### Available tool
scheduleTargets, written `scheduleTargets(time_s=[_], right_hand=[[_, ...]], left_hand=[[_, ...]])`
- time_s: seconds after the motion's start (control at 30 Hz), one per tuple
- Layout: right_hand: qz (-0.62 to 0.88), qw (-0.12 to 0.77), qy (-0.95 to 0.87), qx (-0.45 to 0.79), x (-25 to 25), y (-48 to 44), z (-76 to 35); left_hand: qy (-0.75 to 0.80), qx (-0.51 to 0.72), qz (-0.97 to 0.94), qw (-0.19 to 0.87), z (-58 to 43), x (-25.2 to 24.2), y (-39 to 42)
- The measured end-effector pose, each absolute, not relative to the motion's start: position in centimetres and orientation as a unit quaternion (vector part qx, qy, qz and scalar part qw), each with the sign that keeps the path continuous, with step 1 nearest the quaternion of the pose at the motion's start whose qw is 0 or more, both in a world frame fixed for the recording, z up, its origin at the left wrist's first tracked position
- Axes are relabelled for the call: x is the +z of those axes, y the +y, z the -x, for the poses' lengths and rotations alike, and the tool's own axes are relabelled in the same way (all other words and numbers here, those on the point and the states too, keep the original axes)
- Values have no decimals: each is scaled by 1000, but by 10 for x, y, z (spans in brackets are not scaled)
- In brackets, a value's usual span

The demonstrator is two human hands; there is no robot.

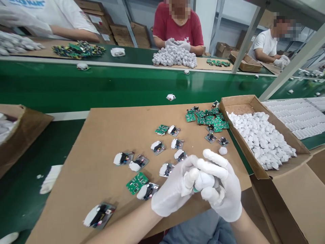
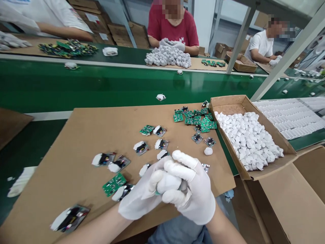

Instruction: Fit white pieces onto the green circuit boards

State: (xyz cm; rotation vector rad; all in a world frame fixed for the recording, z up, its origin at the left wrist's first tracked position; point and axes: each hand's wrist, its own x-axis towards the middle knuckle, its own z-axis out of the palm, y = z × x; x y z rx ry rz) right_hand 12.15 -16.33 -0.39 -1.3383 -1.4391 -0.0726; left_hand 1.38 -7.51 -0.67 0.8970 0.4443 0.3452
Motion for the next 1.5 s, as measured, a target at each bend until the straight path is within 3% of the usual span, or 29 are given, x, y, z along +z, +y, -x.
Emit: scheduleTargets(time_s=[0.17,0.37,0.63,0.8,1.0,1.23,1.5], right_hand=[[576,567,-585,62,0,-168,-123],[557,512,-653,-43,10,-162,-127],[589,534,-596,-115,5,-172,-122],[581,535,-610,-57,4,-177,-120],[545,622,-560,58,-5,-185,-120],[492,616,-591,171,14,-180,-138],[493,608,-609,131,8,-175,-138]], left_hand=[[153,216,-388,883,-14,1,-73],[106,220,-389,888,-14,-1,-74],[169,185,-392,885,-12,8,-68],[164,185,-386,889,-11,7,-68],[72,167,-358,916,-11,-2,-72],[60,188,-382,903,-13,-6,-74],[112,190,-416,882,-15,-8,-76]])
